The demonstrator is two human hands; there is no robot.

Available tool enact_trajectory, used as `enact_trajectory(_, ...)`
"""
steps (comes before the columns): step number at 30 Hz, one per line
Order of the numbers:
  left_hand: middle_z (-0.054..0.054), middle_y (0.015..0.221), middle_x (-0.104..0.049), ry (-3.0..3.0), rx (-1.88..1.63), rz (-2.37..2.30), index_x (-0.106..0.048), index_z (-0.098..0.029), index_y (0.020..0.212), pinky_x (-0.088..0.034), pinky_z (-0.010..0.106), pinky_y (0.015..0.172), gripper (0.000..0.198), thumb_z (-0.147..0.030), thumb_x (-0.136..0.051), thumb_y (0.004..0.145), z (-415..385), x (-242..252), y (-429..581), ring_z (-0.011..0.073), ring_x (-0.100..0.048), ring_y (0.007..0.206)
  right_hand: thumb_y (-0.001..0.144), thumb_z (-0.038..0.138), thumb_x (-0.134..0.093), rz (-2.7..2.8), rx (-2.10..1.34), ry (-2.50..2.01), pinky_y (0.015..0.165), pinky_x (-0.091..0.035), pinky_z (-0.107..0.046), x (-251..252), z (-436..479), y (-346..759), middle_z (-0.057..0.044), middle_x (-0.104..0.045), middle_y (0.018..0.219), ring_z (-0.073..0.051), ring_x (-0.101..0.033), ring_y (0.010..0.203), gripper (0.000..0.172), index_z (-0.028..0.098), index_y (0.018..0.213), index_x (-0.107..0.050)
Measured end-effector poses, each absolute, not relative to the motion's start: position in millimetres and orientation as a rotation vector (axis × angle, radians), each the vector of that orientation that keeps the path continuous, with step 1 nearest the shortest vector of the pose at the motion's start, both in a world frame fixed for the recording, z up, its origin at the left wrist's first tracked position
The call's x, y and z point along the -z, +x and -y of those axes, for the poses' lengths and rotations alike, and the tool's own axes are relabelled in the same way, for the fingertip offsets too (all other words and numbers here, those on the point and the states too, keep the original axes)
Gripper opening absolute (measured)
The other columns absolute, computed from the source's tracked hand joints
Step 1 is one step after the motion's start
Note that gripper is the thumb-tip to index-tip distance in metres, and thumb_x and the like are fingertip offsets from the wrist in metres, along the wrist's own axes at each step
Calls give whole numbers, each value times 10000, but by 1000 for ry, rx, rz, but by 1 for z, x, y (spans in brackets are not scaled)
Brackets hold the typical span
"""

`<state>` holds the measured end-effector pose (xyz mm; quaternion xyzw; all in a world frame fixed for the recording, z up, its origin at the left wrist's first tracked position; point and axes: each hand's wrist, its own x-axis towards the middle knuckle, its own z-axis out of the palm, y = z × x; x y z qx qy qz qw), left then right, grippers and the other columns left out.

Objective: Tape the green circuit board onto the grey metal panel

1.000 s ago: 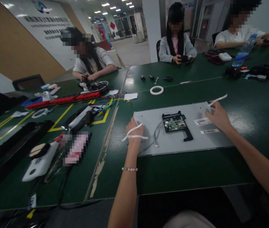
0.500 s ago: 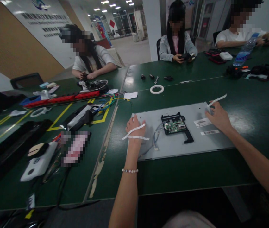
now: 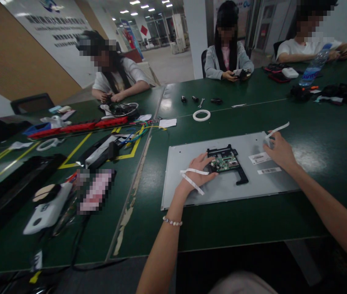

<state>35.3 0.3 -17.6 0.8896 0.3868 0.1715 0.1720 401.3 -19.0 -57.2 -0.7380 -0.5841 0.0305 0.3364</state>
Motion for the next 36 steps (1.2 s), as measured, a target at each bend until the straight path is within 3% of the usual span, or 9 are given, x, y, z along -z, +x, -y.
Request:
enact_trajectory(14, 106, 1447, -435, 2564, -409, -1125, -481, -256, 1341, -308, 523, 1102, 599, -424, -656, 794, -3, 18, 30, 293, -369, 1360, 780, 352, -562, 1493, -135, -1857, 868, -490, -453, 62, 17, 406, -121, -598, 1177, -294, -602, 1048, 547, 213, 1296, -447)
enact_trajectory(23, 99, 1440, -441, 2594, -428, -1109, -471, -243, 1356, -319, 489, 1104, 594, -407, -641, 811, -6, 20, 28, 277, -378, 1352, 887, 397, -439, 1549, -4, -1760, 982, -435, -418, 46, 20, 393, -98, -636, 1114, -256, -570, 1088, 311, 216, 1043, -638)
enact_trajectory(28, 103, 1438, -440, 2596, -428, -1101, -460, -252, 1368, -321, 505, 1102, 597, -402, -632, 817, -6, 21, 27, 287, -388, 1342, 911, 439, -413, 1515, -71, -1776, 847, -489, -411, 44, 23, 390, -101, -664, 972, -248, -627, 903, 354, 227, 978, -689)
enact_trajectory(32, 103, 1432, -446, 2598, -477, -1088, -466, -242, 1366, -322, 487, 1109, 588, -390, -631, 822, -5, 24, 26, 284, -387, 1344, 896, 425, -443, 1508, -136, -1761, 824, -493, -403, 48, 21, 390, -74, -679, 963, -239, -638, 876, 337, 243, 995, -710)
enact_trajectory(36, 126, 1406, -474, 2533, -584, -1021, -466, -220, 1364, -364, 487, 1084, 607, -377, -653, 808, -7, 24, 24, 290, -434, 1311, 871, 455, -480, 1402, -371, -1696, 768, -518, -378, 51, 18, 386, -60, -683, 905, -202, -644, 774, 398, 223, 1116, -692)
